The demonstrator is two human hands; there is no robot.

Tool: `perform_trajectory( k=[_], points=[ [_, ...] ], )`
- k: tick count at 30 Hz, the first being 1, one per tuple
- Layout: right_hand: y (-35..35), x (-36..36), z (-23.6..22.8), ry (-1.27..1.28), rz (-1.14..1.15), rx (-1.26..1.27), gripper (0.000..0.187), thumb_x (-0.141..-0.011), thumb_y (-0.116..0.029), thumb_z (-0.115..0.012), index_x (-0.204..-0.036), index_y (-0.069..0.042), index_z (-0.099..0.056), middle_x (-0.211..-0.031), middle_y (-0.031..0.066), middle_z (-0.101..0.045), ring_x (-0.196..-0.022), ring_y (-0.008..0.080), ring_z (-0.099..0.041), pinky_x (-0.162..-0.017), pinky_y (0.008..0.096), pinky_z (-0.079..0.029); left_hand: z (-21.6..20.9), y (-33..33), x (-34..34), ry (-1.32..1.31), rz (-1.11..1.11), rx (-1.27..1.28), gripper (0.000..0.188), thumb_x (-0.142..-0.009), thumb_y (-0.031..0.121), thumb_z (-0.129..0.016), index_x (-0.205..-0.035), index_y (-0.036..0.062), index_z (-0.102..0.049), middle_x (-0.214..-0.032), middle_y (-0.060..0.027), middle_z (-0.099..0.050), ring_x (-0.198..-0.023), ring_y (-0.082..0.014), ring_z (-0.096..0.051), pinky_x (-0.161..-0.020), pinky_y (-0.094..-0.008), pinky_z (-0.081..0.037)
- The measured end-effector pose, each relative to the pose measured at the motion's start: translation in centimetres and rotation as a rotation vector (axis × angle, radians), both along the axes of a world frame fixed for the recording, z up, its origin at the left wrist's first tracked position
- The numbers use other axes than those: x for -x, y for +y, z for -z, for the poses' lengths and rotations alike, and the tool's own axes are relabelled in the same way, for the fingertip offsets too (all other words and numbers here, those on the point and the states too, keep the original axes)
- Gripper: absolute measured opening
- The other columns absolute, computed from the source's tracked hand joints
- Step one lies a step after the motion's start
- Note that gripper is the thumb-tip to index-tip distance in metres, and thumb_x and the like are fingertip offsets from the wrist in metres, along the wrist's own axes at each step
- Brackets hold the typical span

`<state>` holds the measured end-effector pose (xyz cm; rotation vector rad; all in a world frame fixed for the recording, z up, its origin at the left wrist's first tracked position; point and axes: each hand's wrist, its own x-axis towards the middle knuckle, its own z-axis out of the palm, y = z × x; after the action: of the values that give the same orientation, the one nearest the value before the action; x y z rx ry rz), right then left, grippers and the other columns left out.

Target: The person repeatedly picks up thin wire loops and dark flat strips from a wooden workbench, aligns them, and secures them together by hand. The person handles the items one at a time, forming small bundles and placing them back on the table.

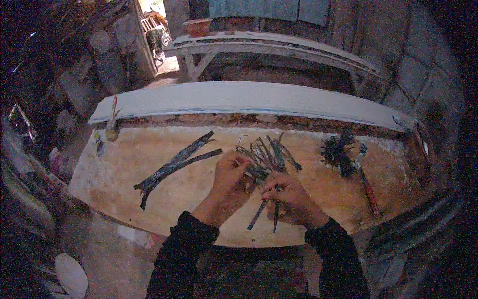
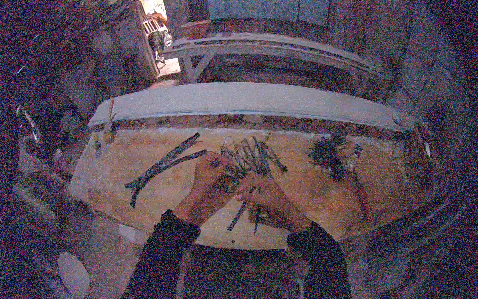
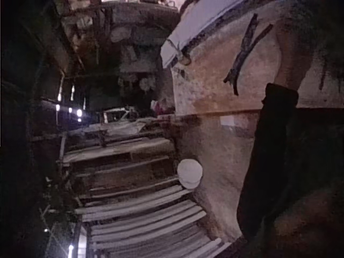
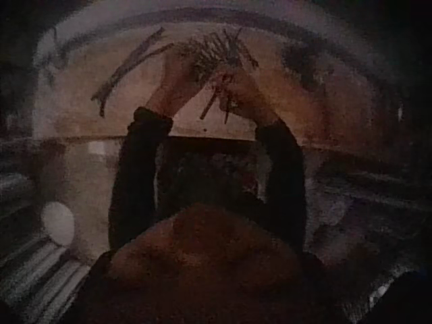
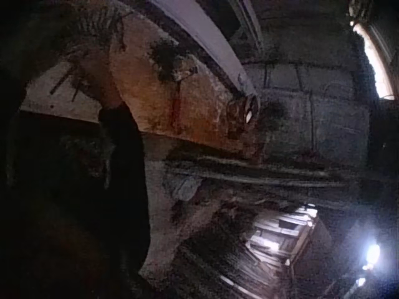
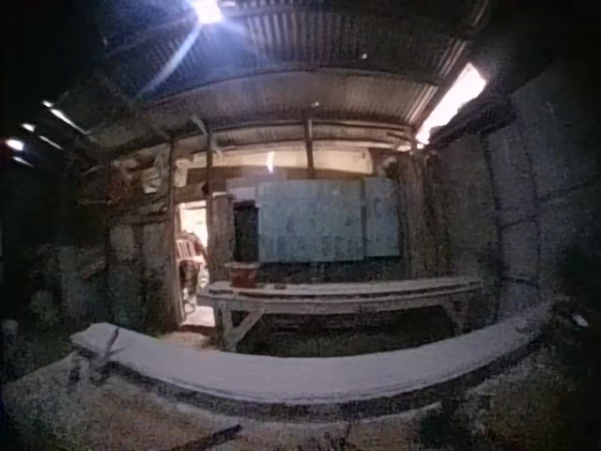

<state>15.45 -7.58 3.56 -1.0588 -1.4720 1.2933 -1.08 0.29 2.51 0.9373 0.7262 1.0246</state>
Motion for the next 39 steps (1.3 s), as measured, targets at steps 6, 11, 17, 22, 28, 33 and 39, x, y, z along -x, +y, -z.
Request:
perform_trajectory(
  k=[6,11,17,22,28,33,39],
  points=[
    [1.5,-0.9,0.2,0.071,0.478,-0.001,0.012,-0.079,-0.007,-0.065,-0.082,-0.010,-0.055,-0.086,-0.0013,-0.054,-0.083,0.0115,-0.052,-0.073,0.0256,-0.044,2.0,-1.7,-0.7,0.343,0.343,-0.409,0.011,-0.082,0.009,-0.063,-0.092,0.0044,-0.060,-0.080,-0.0036,-0.053,-0.082,-0.0156,-0.053,-0.073,-0.0266,-0.042],
    [2.5,-1.1,-0.2,-0.035,0.695,-0.244,0.007,-0.083,-0.004,-0.060,-0.089,-0.007,-0.058,-0.086,-0.0004,-0.052,-0.084,0.0125,-0.052,-0.077,0.0271,-0.042,3.3,-2.0,-1.9,0.182,0.578,-0.595,0.015,-0.081,0.013,-0.067,-0.088,0.0034,-0.058,-0.082,-0.0019,-0.053,-0.083,-0.0137,-0.051,-0.076,-0.0261,-0.040],
    [3.6,-1.7,3.2,-0.241,0.682,-0.298,0.010,-0.084,-0.004,-0.058,-0.094,-0.004,-0.061,-0.092,0.0021,-0.049,-0.088,0.0152,-0.051,-0.080,0.0278,-0.042,4.4,0.1,-1.7,0.234,0.344,-0.605,0.015,-0.078,0.012,-0.070,-0.080,0.0040,-0.057,-0.080,0.0001,-0.054,-0.076,-0.0107,-0.051,-0.069,-0.0270,-0.043],
    [3.8,-1.9,3.6,-0.074,0.671,-0.199,0.005,-0.079,-0.004,-0.063,-0.085,-0.004,-0.064,-0.092,0.0038,-0.048,-0.091,0.0166,-0.051,-0.081,0.0296,-0.043,1.3,1.8,1.5,0.731,-0.254,-1.126,0.011,-0.078,0.009,-0.067,-0.077,0.0053,-0.057,-0.077,-0.0016,-0.055,-0.070,-0.0134,-0.054,-0.061,-0.0289,-0.045],
    [1.5,1.0,3.1,-0.316,0.075,-0.637,0.014,-0.075,-0.007,-0.068,-0.089,-0.005,-0.065,-0.104,0.0073,-0.053,-0.099,0.0216,-0.054,-0.083,0.0335,-0.045,-2.3,0.9,0.4,-0.111,-0.098,0.116,0.008,-0.081,-0.002,-0.056,-0.080,0.0054,-0.053,-0.077,-0.0037,-0.054,-0.068,-0.0157,-0.056,-0.054,-0.0294,-0.046],
    [1.2,1.4,2.8,-0.246,-0.003,-0.469,0.016,-0.072,-0.011,-0.072,-0.086,-0.005,-0.066,-0.092,0.0073,-0.060,-0.096,0.0225,-0.056,-0.082,0.0345,-0.045,0.6,1.3,0.3,0.086,-0.151,-0.133,0.010,-0.082,-0.005,-0.054,-0.081,0.0056,-0.052,-0.078,-0.0044,-0.056,-0.066,-0.0154,-0.057,-0.053,-0.0286,-0.048],
    [1.8,0.0,2.0,-0.207,0.029,-0.502,0.011,-0.072,-0.009,-0.073,-0.078,-0.005,-0.065,-0.082,0.0049,-0.060,-0.084,0.0187,-0.057,-0.074,0.0336,-0.046,1.5,1.9,0.0,0.282,-0.155,-0.359,0.009,-0.084,-0.003,-0.053,-0.081,0.0054,-0.054,-0.081,-0.0048,-0.059,-0.066,-0.0152,-0.059,-0.053,-0.0278,-0.050]
  ],
)
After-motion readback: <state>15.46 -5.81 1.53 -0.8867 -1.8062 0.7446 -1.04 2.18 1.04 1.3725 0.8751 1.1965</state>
